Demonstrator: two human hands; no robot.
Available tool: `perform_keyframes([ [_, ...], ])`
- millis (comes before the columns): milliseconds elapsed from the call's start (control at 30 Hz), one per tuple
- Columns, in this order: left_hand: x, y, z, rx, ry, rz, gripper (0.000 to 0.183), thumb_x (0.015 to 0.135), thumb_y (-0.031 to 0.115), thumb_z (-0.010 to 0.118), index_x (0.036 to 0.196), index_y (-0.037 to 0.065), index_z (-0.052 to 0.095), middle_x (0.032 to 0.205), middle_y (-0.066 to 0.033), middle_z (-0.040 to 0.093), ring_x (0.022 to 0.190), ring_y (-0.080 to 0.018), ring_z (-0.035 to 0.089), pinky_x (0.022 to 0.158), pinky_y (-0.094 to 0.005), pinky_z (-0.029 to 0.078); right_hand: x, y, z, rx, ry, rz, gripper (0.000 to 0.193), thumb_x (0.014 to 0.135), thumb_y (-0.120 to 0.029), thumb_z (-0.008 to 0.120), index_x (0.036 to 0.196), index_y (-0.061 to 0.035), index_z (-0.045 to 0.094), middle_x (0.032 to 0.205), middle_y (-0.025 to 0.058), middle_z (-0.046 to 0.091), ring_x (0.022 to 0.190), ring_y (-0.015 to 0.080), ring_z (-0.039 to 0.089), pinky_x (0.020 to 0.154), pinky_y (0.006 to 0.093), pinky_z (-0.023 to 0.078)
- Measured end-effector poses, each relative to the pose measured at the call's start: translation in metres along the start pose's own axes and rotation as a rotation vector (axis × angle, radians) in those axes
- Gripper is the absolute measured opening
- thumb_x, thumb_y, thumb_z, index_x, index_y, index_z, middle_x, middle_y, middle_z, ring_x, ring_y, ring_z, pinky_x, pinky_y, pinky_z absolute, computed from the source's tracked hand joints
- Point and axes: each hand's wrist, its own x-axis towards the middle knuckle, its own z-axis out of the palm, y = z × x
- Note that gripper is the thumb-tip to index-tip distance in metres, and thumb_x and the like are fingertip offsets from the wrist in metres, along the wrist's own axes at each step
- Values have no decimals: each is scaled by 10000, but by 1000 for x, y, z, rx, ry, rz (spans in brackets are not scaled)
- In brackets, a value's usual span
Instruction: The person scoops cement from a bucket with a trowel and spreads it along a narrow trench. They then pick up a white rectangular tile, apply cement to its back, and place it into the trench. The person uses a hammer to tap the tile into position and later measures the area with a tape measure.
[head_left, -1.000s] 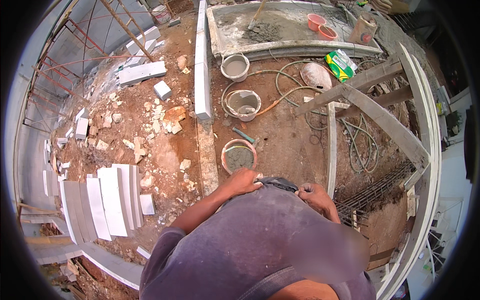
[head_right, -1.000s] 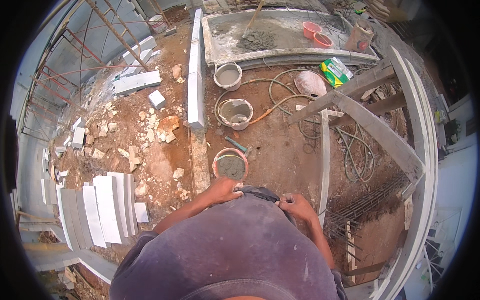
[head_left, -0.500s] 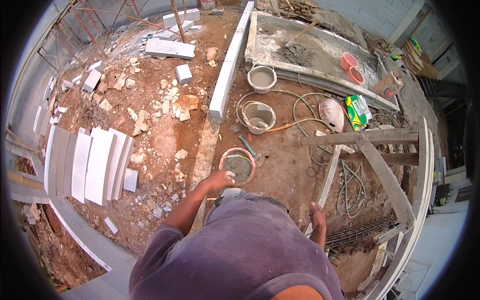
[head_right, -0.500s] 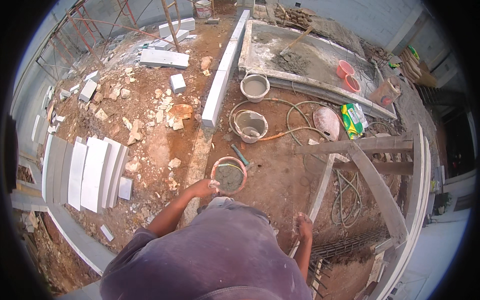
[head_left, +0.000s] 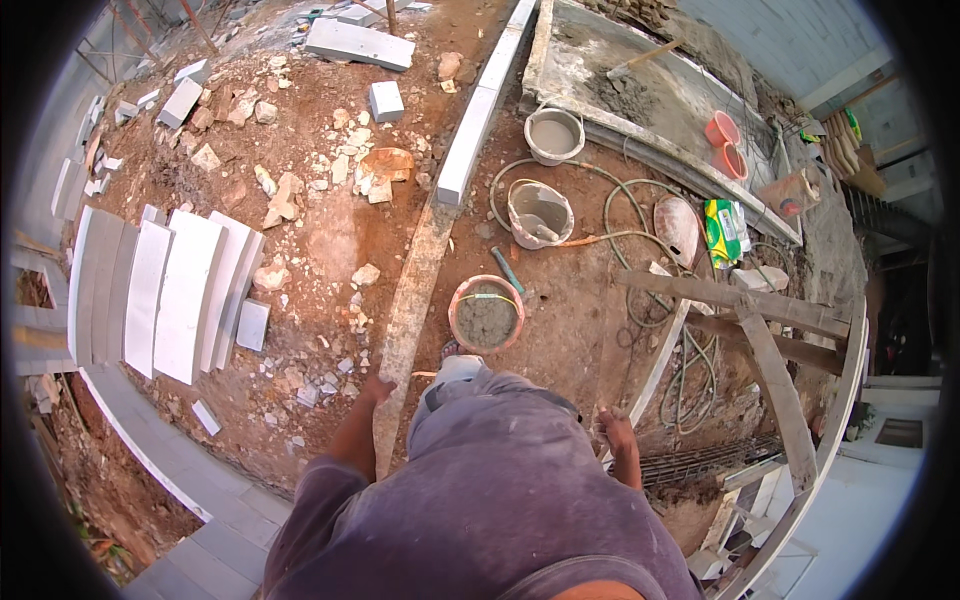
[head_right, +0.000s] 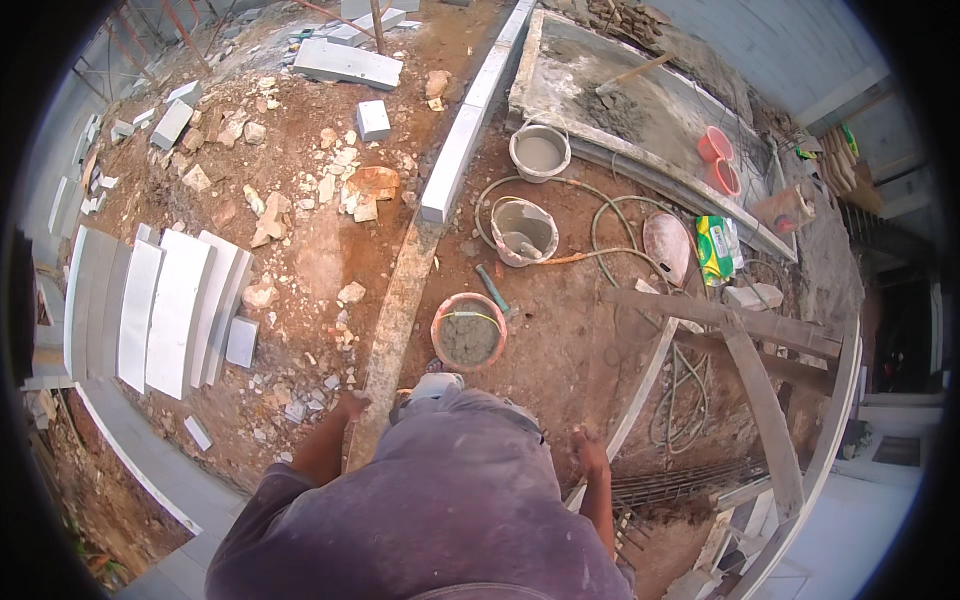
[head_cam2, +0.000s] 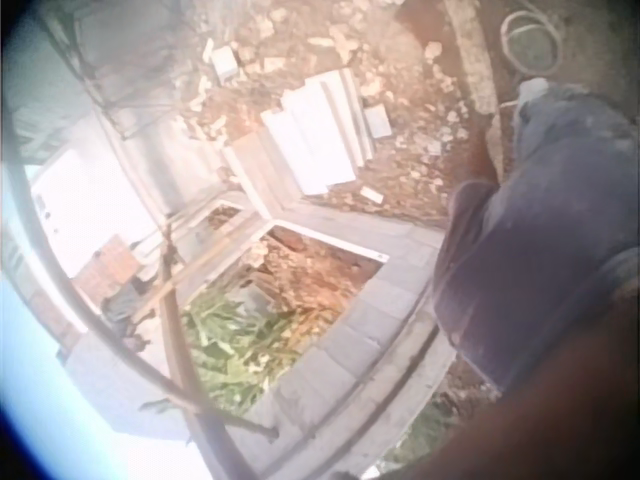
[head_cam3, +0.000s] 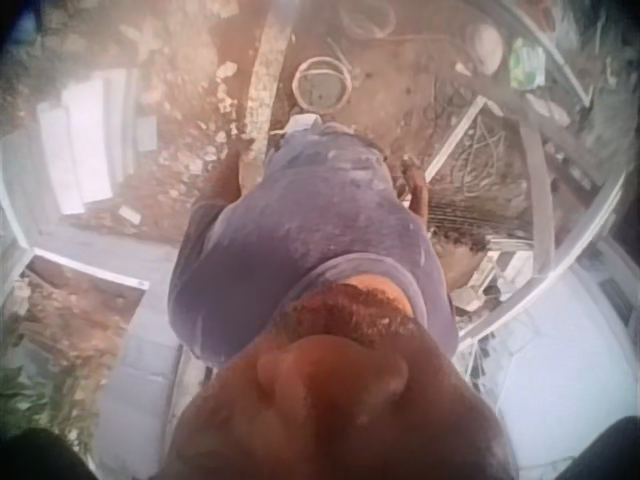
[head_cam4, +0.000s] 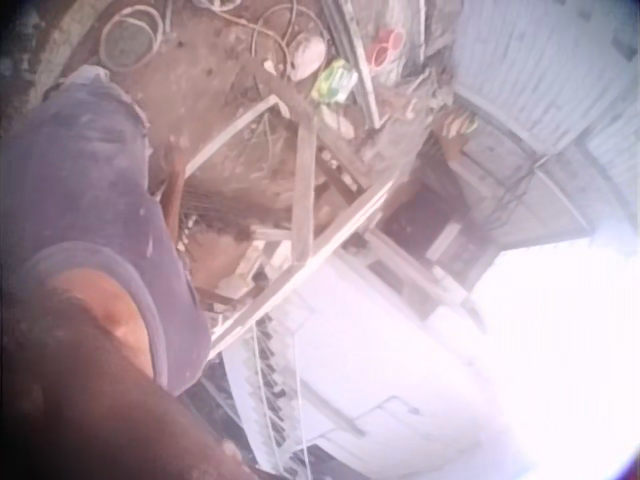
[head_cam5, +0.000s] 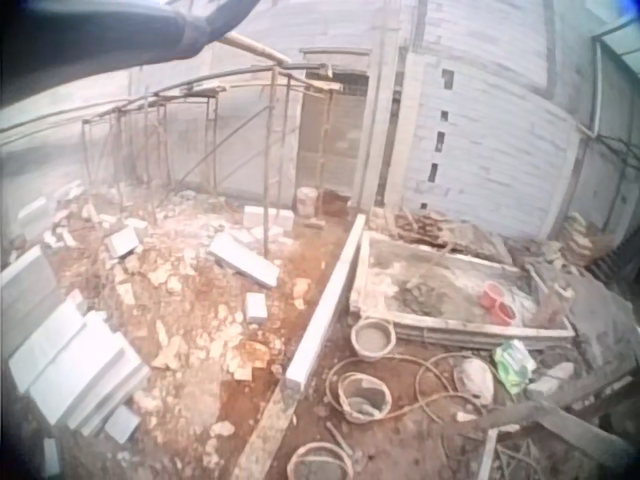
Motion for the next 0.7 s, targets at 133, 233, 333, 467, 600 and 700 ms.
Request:
perform_keyframes([
  [133,14,22,-10,-36,-13,11,399,850,226,754,1124,-44,647,904,-127,708,767,-197,682,633,-379,548,28,-39,27,-147,-2,-30,219,967,-290,622,834,-121,660,691,-23,557,611,102,535,536,307,421],
  [233,22,62,-14,-205,-67,45,433,875,152,741,1246,-6,586,963,-99,693,814,-175,657,682,-347,539,66,-64,44,-259,-87,-95,276,944,-328,642,847,-72,678,709,15,602,632,145,569,585,347,459],
  [333,16,91,-15,-427,-42,143,224,913,142,716,1102,26,686,937,-17,676,805,-129,615,708,-307,503,127,-80,72,-506,-133,-181,281,919,-343,678,847,-73,660,704,17,609,623,155,561,591,329,460],
  [467,-15,83,-24,-522,-5,161,244,937,172,690,1137,33,679,931,-2,671,821,-114,605,707,-288,494,167,-144,139,-753,-100,-179,413,848,-404,694,919,3,704,796,156,692,730,257,656,698,399,515],
  [600,-73,41,-30,-485,31,-111,278,971,207,652,1204,56,651,987,0,685,881,-107,644,715,-267,504,241,-156,198,-757,-220,-258,366,817,-332,669,976,-6,716,913,228,716,890,340,703,812,429,535],
  [700,-121,0,-2,-496,44,-216,266,994,203,618,1227,75,625,1004,-32,689,895,-161,677,738,-313,546,335,-143,223,-769,-322,-362,357,821,-291,661,1100,-78,727,1109,234,703,1071,372,671,949,446,514],
])
